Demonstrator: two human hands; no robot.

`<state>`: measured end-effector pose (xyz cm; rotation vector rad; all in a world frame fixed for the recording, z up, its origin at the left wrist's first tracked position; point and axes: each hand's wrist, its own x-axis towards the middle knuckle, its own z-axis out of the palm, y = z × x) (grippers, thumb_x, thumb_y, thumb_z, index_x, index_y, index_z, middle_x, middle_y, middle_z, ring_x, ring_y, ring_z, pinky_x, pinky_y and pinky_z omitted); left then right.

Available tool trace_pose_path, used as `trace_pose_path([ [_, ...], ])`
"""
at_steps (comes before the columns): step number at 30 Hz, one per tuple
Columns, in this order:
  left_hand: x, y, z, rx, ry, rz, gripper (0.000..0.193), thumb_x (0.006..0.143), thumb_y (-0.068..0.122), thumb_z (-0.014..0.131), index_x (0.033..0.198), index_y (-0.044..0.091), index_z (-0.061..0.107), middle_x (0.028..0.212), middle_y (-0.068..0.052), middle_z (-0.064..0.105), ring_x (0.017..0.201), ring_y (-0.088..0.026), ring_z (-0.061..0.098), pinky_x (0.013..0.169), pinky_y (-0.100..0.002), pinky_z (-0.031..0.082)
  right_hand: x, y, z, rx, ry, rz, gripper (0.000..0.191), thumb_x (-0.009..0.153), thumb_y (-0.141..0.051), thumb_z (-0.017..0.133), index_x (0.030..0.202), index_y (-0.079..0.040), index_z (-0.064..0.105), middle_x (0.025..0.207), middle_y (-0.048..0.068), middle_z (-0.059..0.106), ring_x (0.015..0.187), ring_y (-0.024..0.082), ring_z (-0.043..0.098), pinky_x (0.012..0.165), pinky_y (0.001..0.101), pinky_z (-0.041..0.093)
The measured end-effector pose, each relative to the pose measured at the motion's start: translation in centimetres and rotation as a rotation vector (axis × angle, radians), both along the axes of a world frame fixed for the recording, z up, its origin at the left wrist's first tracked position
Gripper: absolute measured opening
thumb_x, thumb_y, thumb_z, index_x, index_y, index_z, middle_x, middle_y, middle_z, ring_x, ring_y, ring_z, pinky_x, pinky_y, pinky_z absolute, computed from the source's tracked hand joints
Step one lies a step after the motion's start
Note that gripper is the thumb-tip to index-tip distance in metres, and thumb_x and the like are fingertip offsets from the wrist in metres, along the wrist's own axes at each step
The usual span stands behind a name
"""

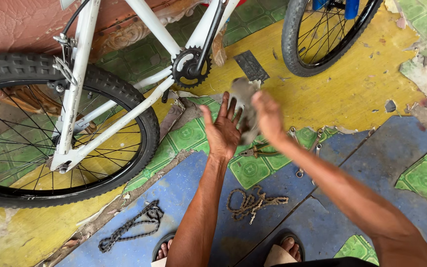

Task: The person removes an old bicycle chain from the drivetrain of a white bicycle lying on the floor, wipes their hands with a rag, then threads a new chain around the rear cog and chainring, joins the chain links by hand, and turns the pedal to test the chain running through the drivetrain.

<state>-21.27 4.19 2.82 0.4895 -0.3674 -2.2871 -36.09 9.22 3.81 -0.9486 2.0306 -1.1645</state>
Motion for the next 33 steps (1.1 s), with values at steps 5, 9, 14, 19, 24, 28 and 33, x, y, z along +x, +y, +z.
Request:
trace_pose_path([
  [5,-1.1,0.5,-3.3,-0.014,0.048,0.132,0.054,0.107,0.056,0.059,0.129,0.007,0.061,0.115,-0.008,0.063,0.103,-0.021,0.061,0.090,-0.038,0.055,6.1,0.7,-1.3,-0.458,0.480,0.300,0.028,0.106,-0.021,0.056,0.120,0.001,0.067,0.106,0.017,0.059,0.102,0.033,0.057,0.090,0.0484,0.048],
  [9,-1.1,-0.9,-4.6,0.094,0.009,0.323,0.038,0.110,0.043,0.062,0.113,0.005,0.067,0.099,-0.007,0.068,0.086,-0.020,0.063,0.080,-0.036,0.054,6.7,0.1,-1.7,-0.325,0.524,0.335,0.022,0.091,-0.008,0.065,0.110,-0.001,0.075,0.097,0.013,0.069,0.088,0.025,0.063,0.079,0.0433,0.054],
  [14,-0.5,-1.8,-4.0,0.209,0.174,0.227,0.044,0.107,0.042,0.049,0.110,0.002,0.067,0.104,-0.014,0.074,0.091,-0.029,0.069,0.088,-0.039,0.059,6.7,0.6,-1.5,-0.228,0.402,0.406,0.025,0.091,-0.006,0.068,0.115,-0.005,0.076,0.104,0.013,0.078,0.079,0.019,0.076,0.069,0.0308,0.066],
  [19,1.2,-2.5,-3.9,0.282,0.138,0.047,0.043,0.108,0.027,0.037,0.115,0.000,0.069,0.111,-0.018,0.074,0.098,-0.033,0.071,0.091,-0.045,0.059,5.7,1.7,0.9,-0.353,0.384,0.632,0.029,0.093,-0.006,0.065,0.119,-0.007,0.076,0.109,0.014,0.080,0.087,0.023,0.079,0.074,0.0332,0.067],
  [24,1.7,-3.4,-3.7,0.357,0.202,0.035,0.042,0.108,0.033,0.033,0.119,0.008,0.065,0.112,-0.015,0.072,0.101,-0.032,0.070,0.094,-0.050,0.058,7.3,1.6,4.1,-0.538,0.782,0.529,0.050,0.093,-0.031,0.068,0.136,-0.004,0.065,0.138,0.019,0.064,0.127,0.037,0.060,0.105,0.0506,0.048],
  [28,1.4,-2.0,-3.1,0.141,0.284,-0.016,0.053,0.118,0.057,0.039,0.130,0.011,0.063,0.115,-0.010,0.072,0.104,-0.029,0.068,0.096,-0.045,0.054,6.9,0.8,5.0,-0.429,1.029,0.487,0.064,0.088,-0.048,0.066,0.137,-0.007,0.067,0.148,0.024,0.049,0.138,0.045,0.042,0.107,0.0598,0.031],
  [33,-0.2,0.0,-2.0,0.107,0.004,-0.262,0.068,0.102,0.070,0.039,0.124,0.010,0.061,0.116,-0.011,0.070,0.106,-0.027,0.068,0.098,-0.046,0.054,3.1,0.8,3.8,-0.351,0.867,0.462,0.039,0.096,-0.039,0.066,0.114,-0.006,0.073,0.112,0.015,0.065,0.105,0.037,0.061,0.090,0.0525,0.049],
])
